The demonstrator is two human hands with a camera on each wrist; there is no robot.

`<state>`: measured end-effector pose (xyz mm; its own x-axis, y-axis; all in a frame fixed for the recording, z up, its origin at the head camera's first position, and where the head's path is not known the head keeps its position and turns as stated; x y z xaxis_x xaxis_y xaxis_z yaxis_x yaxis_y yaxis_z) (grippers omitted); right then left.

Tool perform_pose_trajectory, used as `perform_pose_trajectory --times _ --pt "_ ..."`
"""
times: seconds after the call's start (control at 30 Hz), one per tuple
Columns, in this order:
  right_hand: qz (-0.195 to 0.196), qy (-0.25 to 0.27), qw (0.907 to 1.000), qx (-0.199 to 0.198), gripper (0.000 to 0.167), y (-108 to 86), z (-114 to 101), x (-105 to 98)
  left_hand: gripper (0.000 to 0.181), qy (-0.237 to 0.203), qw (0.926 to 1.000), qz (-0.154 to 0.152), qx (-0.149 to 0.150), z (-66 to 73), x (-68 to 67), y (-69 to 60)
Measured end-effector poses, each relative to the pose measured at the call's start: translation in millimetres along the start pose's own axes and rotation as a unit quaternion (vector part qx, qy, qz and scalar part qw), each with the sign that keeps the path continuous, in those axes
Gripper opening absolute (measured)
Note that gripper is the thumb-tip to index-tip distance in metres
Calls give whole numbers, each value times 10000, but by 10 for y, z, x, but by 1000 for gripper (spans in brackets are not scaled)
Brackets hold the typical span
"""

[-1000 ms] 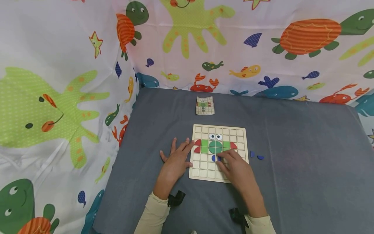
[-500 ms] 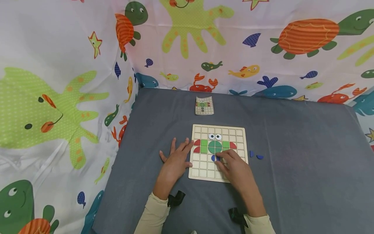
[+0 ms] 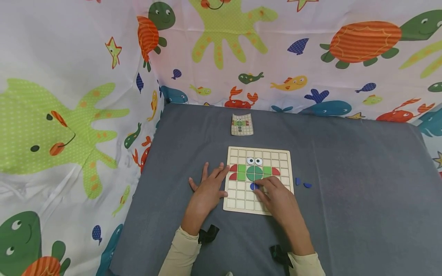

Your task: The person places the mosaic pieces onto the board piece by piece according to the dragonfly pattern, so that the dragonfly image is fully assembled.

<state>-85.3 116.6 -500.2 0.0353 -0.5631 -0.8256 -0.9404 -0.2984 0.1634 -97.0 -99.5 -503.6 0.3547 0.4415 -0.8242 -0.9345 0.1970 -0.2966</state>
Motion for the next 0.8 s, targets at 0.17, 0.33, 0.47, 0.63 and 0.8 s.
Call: perform_pose_trajectory --times 0.17,0.33,0.47,0.63,0.8 --pt "8 24 10000 3 30 1 5 -10 91 50 10000 20 13 0 -2 -3" --pt "161 10 9998 -102 27 -3 22 -63 91 106 9999 41 51 7 -4 1" --pt "277 25 9996 -63 25 -16 77 -114 91 116 9999 8 13 8 -5 -7" --pt "441 17 9989 162 25 -48 196 -216 91 99 10000 -3 -8 4 1 -7" --pt "688 -42 9969 367 23 -99 356 -329 91 72 10000 1 -16 1 8 -3"
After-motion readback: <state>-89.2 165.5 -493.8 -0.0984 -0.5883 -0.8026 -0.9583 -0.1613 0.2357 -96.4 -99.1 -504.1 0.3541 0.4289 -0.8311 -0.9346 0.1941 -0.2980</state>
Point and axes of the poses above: each hand's wrist, its own y-axis towards the middle knuckle, its own x-axis out of the palm, z = x × y, the point moved 7 cm from there along y, towards the middle knuckle, and after that the axes turned 4 degrees about y, right-handed, at the moved point
